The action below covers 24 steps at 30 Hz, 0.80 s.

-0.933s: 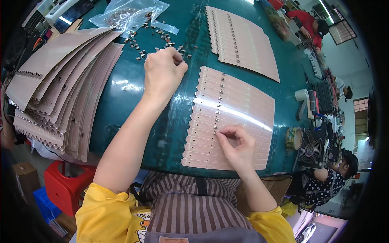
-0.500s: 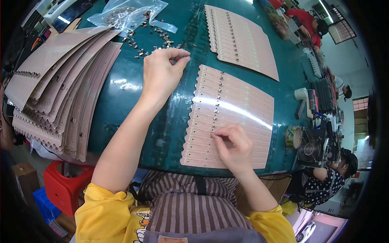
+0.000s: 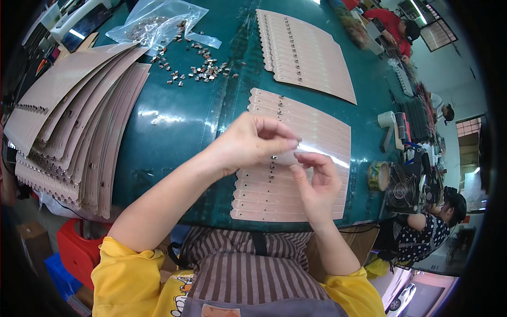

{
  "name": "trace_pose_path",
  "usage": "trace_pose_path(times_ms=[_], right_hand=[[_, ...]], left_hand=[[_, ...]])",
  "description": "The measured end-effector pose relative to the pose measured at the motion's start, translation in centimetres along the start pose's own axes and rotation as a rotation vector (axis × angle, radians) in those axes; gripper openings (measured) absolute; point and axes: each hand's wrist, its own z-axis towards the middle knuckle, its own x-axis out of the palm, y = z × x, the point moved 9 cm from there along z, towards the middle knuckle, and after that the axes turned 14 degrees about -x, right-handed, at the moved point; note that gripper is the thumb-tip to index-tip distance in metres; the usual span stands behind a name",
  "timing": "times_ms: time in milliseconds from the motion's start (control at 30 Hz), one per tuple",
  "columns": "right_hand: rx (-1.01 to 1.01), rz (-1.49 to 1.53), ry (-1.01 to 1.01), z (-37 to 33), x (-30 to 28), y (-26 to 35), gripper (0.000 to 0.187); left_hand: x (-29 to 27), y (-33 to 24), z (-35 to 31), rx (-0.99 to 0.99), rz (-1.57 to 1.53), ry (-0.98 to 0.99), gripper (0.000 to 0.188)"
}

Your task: The person assembles components onto LED light strips by soldering small fasteners and circuit boards onto them with a soldering iron.

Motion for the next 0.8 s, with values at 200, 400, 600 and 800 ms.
trace_pose_path(times_ms=[200, 400, 600, 800], right_hand=[[0.083, 0.323, -0.183, 0.4, -0.1, -0.7, 0.021], [0.213, 0.411, -0.236, 0.0, -0.2, -1.7, 0.018], [0.047, 0.081, -0.095, 0.2, -0.8, -0.6, 0.013], [-0.004, -0.124, 0.244, -0.9, 1.1, 0.6, 0.012]], left_hand=[[1.4, 0.5, -0.4, -0.106, -0.059, 0.093, 0.021], [1.0, 0.6, -0.2, -0.076, -0.009, 0.071, 0.02], [-3.0, -2.8, -1.2, 0.097, 0.613, -0.474, 0.014], [-11.0, -5.5, -4.5, 0.393, 1.033, -1.294, 0.015]])
